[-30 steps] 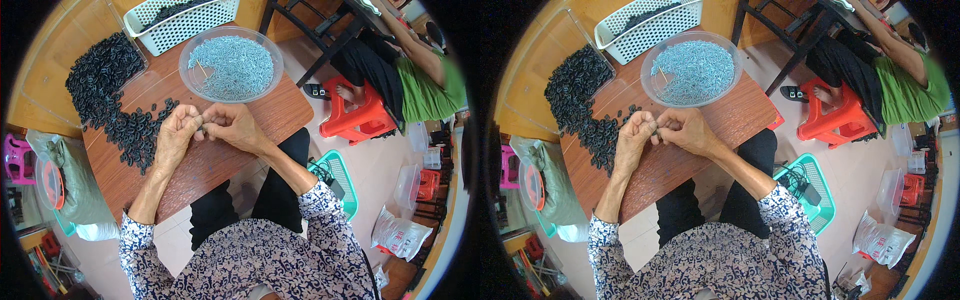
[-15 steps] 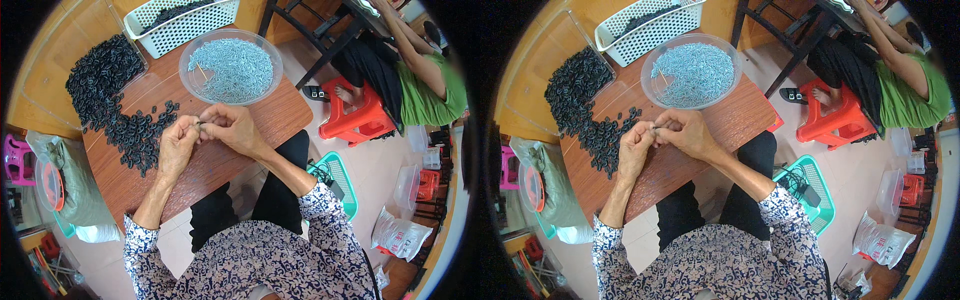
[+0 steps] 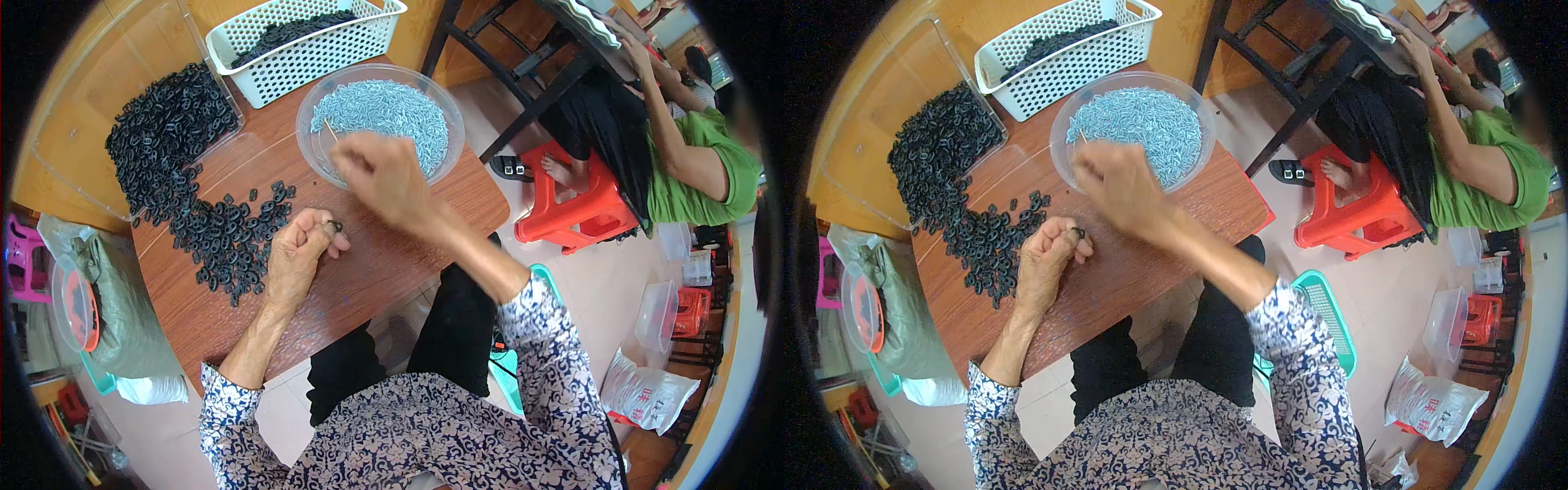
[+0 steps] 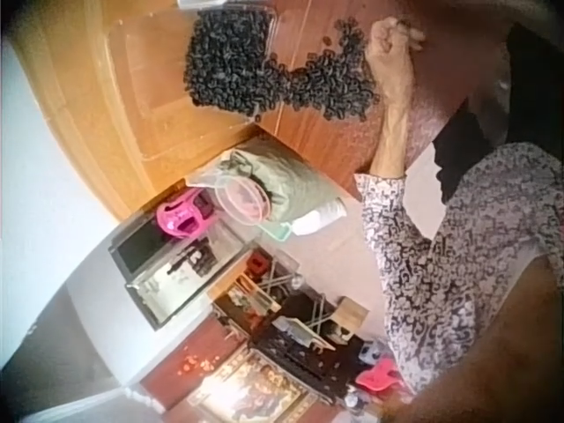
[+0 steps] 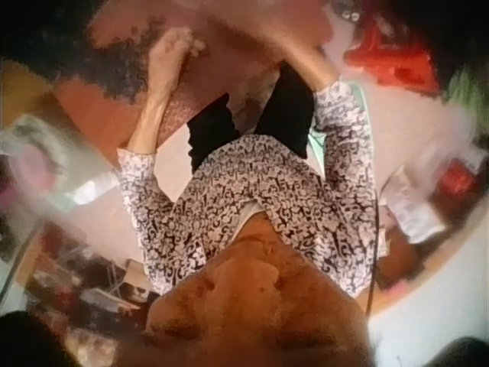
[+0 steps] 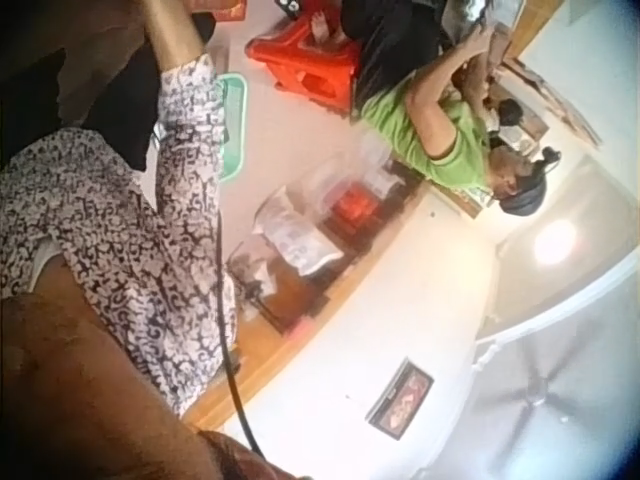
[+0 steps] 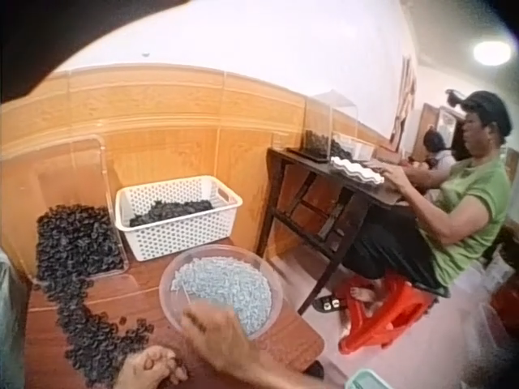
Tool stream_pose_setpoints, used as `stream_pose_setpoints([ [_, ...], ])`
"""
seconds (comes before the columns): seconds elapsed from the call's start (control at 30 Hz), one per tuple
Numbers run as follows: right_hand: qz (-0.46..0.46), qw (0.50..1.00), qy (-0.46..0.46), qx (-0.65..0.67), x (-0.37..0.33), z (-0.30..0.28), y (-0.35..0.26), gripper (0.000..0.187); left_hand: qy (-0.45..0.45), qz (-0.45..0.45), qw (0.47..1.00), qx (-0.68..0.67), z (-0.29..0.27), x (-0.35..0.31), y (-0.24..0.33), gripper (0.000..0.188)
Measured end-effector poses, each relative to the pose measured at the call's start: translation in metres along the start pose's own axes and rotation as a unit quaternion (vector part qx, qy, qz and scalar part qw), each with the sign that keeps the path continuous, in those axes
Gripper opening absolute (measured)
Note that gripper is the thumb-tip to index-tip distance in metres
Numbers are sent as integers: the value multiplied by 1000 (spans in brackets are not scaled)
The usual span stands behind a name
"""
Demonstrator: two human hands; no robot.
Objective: The person picks up small plastic pieces from the table and small metal pins from a bowl, assembling the pieces together by hand.
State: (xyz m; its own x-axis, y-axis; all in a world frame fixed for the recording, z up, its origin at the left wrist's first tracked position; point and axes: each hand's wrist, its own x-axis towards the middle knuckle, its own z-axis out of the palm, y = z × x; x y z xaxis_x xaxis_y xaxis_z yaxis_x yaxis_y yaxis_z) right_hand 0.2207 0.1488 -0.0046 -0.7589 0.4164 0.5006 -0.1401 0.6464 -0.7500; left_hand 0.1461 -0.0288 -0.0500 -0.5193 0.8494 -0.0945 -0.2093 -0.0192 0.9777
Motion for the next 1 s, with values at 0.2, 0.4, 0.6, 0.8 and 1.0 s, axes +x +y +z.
stream_pose_setpoints([
  [0.2,-81,967,-155,-187,53,11,44,9,-19,4,999,31,1,4,-2,10],
  [0.4,-96,932,-188,-296,63,35,40,7,-17,-2,998,53,2,3,4,10],
  [0.6,-102,933,-189,-288,71,29,54,8,-20,-1,1000,16,2,3,3,9],
  [0.8,-100,910,-243,-320,75,27,35,7,-14,6,1000,6,2,3,1,9],
  [1.0,-73,911,-224,-339,72,34,27,9,-25,11,999,27,0,3,1,10],
])
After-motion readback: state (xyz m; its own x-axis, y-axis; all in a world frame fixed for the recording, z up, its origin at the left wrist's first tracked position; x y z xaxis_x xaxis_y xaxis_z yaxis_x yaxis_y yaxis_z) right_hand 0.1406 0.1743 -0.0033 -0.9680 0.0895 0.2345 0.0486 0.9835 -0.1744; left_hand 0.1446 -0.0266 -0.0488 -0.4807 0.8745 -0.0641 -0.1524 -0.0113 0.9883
